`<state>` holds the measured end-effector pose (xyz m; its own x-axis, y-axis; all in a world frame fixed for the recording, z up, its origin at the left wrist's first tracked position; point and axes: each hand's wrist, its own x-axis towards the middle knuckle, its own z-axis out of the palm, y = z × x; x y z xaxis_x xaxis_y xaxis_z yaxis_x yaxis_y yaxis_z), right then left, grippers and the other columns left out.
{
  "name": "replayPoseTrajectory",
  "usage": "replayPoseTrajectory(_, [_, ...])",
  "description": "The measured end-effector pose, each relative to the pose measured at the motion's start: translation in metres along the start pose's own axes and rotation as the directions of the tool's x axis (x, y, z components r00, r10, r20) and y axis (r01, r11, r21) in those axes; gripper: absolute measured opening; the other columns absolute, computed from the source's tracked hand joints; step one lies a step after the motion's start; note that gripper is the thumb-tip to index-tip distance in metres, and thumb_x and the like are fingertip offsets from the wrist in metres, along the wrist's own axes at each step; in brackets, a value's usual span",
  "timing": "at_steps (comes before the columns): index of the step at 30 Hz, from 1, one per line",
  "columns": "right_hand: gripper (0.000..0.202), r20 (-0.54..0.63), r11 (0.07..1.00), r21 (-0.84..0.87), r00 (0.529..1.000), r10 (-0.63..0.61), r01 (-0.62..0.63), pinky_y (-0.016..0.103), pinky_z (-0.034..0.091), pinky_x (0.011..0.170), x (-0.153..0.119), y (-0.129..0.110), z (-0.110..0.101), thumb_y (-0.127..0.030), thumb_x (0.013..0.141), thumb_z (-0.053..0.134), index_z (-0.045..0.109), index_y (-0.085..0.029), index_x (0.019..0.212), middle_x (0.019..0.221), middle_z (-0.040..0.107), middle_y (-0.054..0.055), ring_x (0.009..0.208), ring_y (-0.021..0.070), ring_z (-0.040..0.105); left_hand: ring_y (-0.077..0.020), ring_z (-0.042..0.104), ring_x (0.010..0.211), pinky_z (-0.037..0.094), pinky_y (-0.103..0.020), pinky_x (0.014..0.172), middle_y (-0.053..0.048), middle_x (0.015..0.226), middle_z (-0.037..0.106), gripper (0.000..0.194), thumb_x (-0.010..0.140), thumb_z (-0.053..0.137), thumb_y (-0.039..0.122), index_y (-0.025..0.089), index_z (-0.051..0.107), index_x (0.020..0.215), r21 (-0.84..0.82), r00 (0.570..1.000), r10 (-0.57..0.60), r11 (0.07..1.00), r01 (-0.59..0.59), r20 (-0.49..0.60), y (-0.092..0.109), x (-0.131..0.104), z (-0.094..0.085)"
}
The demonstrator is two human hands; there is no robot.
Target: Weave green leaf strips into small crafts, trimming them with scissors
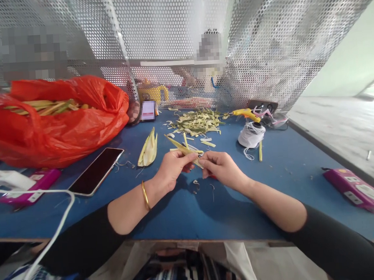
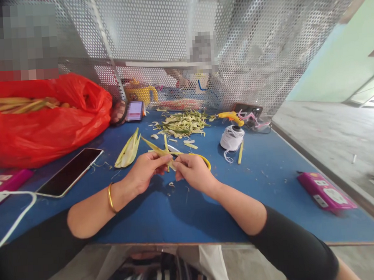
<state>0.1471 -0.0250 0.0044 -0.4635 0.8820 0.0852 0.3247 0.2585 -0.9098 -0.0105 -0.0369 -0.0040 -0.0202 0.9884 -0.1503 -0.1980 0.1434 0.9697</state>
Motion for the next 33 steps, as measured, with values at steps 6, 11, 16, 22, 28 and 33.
replayPoseTrajectory(6, [0.023, -0.025, 0.998, 0.066, 1.000, 0.013, -0.012, 0.024, 0.045, 0.054, 0.001, 0.004, 0.002, -0.034, 0.080, 0.055, 0.053, -0.020, 0.062, 0.053, 0.061, -0.001, 0.049, 0.0110, 0.055, -0.0084, 0.053, 0.049, 0.043, -0.021, 0.048, 0.000, 0.056, 0.063, 0.014, 0.057, 0.079, 0.024, 0.015, 0.069, 0.062, -0.038, 0.999, -0.015, 0.999, 0.014, -0.037, 0.003, -0.002, 0.001])
replayPoseTrajectory(11, [0.016, -0.203, 0.996, 0.084, 0.979, 0.011, 0.006, 0.025, 0.045, 0.055, 0.006, -0.003, -0.013, -0.031, 0.079, 0.054, 0.058, -0.019, 0.069, 0.052, 0.058, -0.003, 0.050, 0.0112, 0.054, -0.0078, 0.052, 0.049, 0.040, -0.021, 0.047, 0.002, 0.055, 0.062, 0.013, 0.060, 0.078, 0.024, 0.016, 0.070, 0.066, -0.065, 0.936, 0.116, 0.987, -0.146, -0.332, 0.016, 0.011, -0.011])
replayPoseTrajectory(16, [0.017, -0.222, 0.994, 0.107, 0.975, -0.013, 0.037, 0.026, 0.047, 0.058, 0.007, -0.002, -0.009, -0.036, 0.075, 0.063, 0.058, -0.019, 0.076, 0.061, 0.060, -0.002, 0.056, 0.0114, 0.055, -0.0079, 0.050, 0.047, 0.039, -0.021, 0.046, 0.002, 0.054, 0.062, 0.009, 0.062, 0.075, 0.023, 0.016, 0.071, 0.066, 0.045, 0.954, 0.157, 0.988, -0.151, -0.254, 0.010, 0.008, -0.006])
replayPoseTrajectory(22, [0.026, 0.007, 0.982, 0.170, 0.997, 0.081, -0.081, 0.024, 0.048, 0.053, 0.004, 0.005, 0.002, -0.040, 0.072, 0.066, 0.054, -0.019, 0.063, 0.055, 0.059, -0.003, 0.049, 0.0100, 0.057, -0.0089, 0.050, 0.047, 0.038, -0.021, 0.046, 0.001, 0.053, 0.060, 0.016, 0.064, 0.073, 0.030, 0.016, 0.067, 0.062, 0.118, 0.984, 0.152, 0.983, -0.141, -0.090, -0.001, 0.000, 0.001])
replayPoseTrajectory(28, [0.025, -0.090, 0.974, 0.214, 0.992, 0.091, -0.070, 0.022, 0.047, 0.050, 0.006, 0.007, 0.002, -0.038, 0.071, 0.068, 0.056, -0.018, 0.062, 0.053, 0.060, -0.003, 0.047, 0.0088, 0.057, -0.0104, 0.054, 0.051, 0.040, -0.022, 0.048, 0.000, 0.057, 0.061, 0.015, 0.068, 0.068, 0.028, 0.015, 0.064, 0.062, 0.088, 0.998, 0.047, 0.995, -0.044, -0.038, 0.000, 0.000, 0.001])
replayPoseTrajectory(33, [0.021, 0.026, 0.949, 0.279, 0.989, 0.143, -0.144, 0.023, 0.050, 0.051, 0.006, 0.005, 0.003, -0.033, 0.071, 0.068, 0.057, -0.017, 0.064, 0.057, 0.064, -0.001, 0.048, 0.0095, 0.060, -0.0111, 0.054, 0.052, 0.040, -0.022, 0.049, 0.000, 0.054, 0.060, 0.013, 0.068, 0.069, 0.026, 0.014, 0.066, 0.064, 0.134, 0.998, 0.057, 0.990, -0.054, -0.019, -0.001, -0.002, 0.002])
